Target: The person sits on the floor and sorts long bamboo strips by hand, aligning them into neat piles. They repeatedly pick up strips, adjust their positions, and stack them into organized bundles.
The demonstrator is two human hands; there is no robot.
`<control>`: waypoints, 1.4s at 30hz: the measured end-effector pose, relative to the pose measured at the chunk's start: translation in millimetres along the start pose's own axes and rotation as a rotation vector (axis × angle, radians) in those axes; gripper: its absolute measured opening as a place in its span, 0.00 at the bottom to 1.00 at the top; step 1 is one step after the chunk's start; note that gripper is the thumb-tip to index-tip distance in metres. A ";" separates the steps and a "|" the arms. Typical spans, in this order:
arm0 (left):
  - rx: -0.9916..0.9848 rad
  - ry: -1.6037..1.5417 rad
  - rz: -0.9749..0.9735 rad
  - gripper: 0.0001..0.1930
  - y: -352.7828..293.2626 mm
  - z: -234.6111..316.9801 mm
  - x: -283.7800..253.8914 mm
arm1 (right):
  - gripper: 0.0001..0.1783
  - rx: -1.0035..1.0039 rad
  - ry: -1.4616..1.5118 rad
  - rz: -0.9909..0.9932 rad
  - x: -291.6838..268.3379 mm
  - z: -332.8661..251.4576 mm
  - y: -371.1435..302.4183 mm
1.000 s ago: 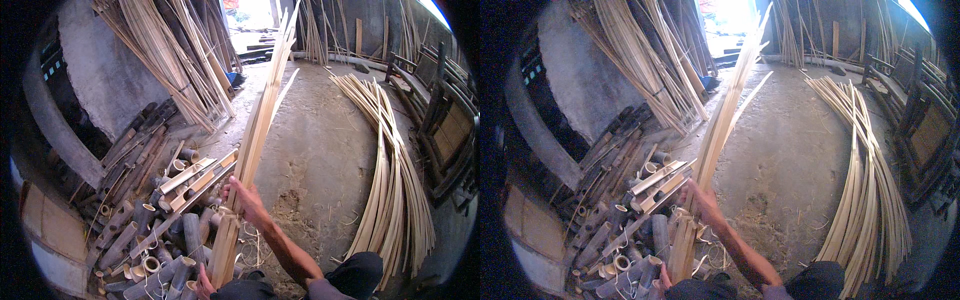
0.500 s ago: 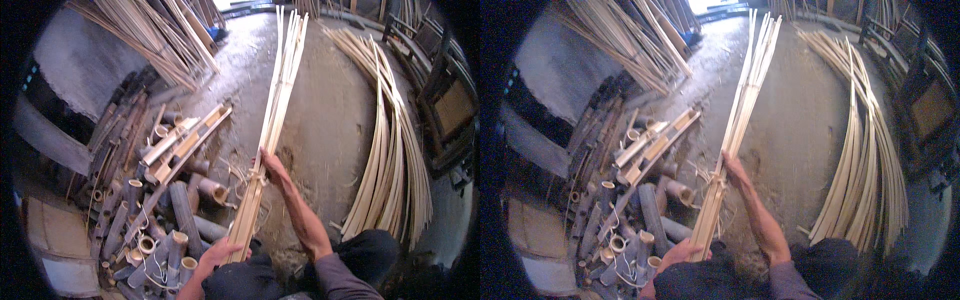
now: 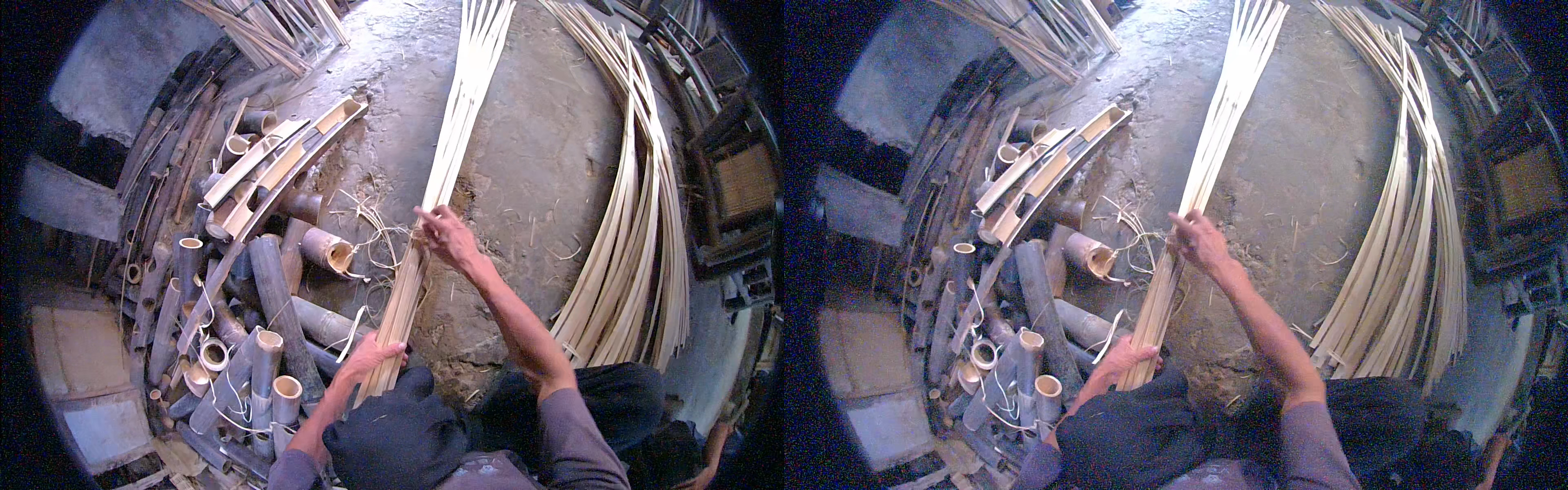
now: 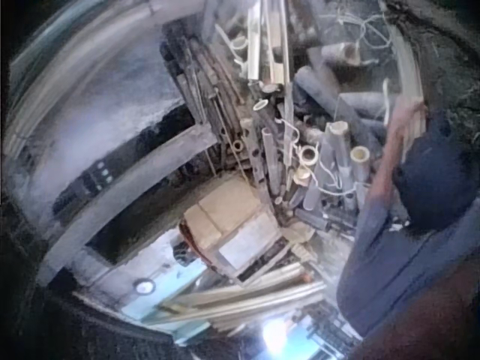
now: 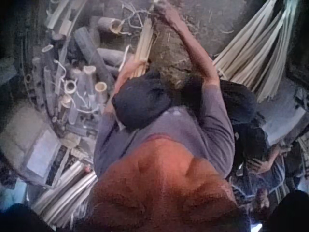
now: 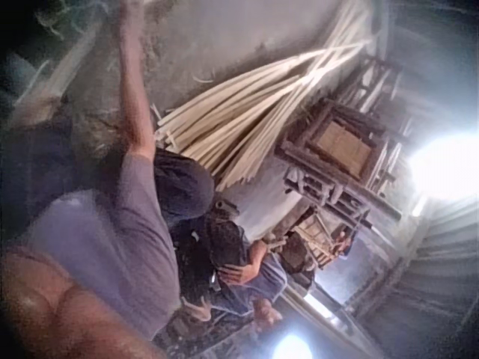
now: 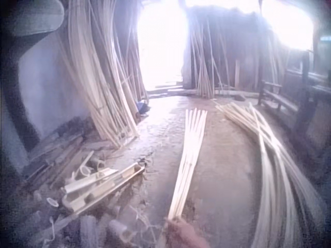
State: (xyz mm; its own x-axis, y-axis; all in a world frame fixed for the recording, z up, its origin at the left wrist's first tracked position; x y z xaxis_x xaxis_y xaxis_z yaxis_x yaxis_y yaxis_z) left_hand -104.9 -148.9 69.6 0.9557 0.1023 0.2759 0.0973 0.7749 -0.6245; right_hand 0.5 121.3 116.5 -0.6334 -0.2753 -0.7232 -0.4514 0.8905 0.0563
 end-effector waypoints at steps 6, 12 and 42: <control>0.012 0.021 0.029 0.19 3.3 -8.9 9.2 | 0.09 -0.373 -0.484 -0.438 28.1 -4.2 -0.7; 0.090 0.119 0.045 0.20 -4.0 9.6 19.9 | 0.11 -0.631 -0.399 -0.504 4.5 -7.3 7.9; 0.118 0.209 0.099 0.15 -4.4 0.2 13.6 | 0.20 -0.086 0.314 -1.174 23.4 -15.6 -12.6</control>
State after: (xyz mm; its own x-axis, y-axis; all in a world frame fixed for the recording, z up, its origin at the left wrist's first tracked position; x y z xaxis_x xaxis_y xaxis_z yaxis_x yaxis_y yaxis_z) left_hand -92.4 -150.8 76.3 0.9968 0.0595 0.0530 -0.0208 0.8362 -0.5480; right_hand -18.4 97.9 109.6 0.0687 -0.9834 -0.1680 -0.8846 0.0178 -0.4659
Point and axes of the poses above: each hand's wrist, its own y-axis towards the middle knuckle, its own x-axis out of the palm, z = x × y, the point moved 7 cm from there along y, towards the middle knuckle, and after that the axes turned 12 degrees about x, right-handed, at the moved point
